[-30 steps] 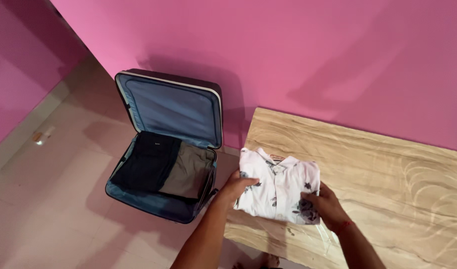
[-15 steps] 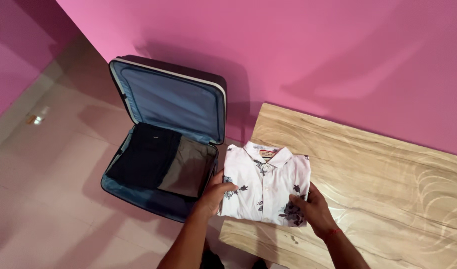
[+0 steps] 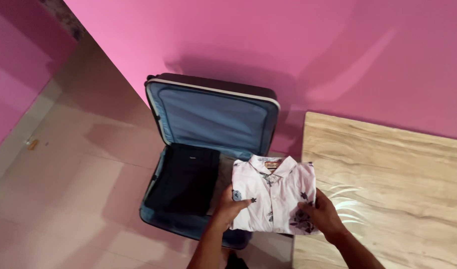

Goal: The person takes a shirt from a laundry basket, spreads it out on a table to fold it, and then places the folded shirt into a suitcase before closing the lid.

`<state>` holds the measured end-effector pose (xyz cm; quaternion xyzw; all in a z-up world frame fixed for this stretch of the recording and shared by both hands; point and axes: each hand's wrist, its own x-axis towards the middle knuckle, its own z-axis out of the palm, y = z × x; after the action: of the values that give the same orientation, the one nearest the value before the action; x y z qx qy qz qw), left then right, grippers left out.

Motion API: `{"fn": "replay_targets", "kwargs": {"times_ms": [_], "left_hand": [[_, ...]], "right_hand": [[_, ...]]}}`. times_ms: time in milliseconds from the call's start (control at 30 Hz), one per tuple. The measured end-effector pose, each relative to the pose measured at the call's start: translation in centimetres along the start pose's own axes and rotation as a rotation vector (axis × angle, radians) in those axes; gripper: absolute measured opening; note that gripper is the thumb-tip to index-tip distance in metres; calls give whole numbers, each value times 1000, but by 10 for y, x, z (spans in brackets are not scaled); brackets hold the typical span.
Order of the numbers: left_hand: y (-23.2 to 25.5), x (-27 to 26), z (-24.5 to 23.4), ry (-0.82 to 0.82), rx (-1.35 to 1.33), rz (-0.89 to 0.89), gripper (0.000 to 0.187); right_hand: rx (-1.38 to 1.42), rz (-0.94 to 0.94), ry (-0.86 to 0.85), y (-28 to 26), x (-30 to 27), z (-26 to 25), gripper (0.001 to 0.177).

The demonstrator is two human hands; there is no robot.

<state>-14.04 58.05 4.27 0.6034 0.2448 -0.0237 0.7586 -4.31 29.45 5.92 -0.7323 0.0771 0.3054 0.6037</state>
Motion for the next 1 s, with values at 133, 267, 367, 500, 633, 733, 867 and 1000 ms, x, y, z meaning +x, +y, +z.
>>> {"fn": "replay_targets", "kwargs": {"times_ms": [133, 267, 367, 500, 633, 733, 867, 1000], "left_hand": [[16, 12, -55, 23, 139, -7, 57], [16, 41, -113, 43, 176, -85, 55], [-15, 73, -155, 117, 114, -73, 63], [-80, 87, -206, 288, 630, -81, 88], [-97, 79, -215, 340, 860, -183, 95], [-72, 65, -196, 318, 932, -127, 91], [-31, 50, -158, 288, 1093, -90, 93], [-17, 49, -133, 79, 1350, 181, 100]], "right_hand": [[76, -84, -3, 4, 15, 64, 45], [173, -54, 1, -6, 32, 124, 38], [50, 142, 39, 3, 50, 150, 32], [-175, 268, 142, 58, 81, 144, 52], [-388, 274, 163, 117, 105, 136, 71], [-535, 216, 96, 139, 99, 134, 76], [-636, 45, 112, 119, 80, 157, 83], [-751, -140, 35, 92, 59, 206, 92]]}}
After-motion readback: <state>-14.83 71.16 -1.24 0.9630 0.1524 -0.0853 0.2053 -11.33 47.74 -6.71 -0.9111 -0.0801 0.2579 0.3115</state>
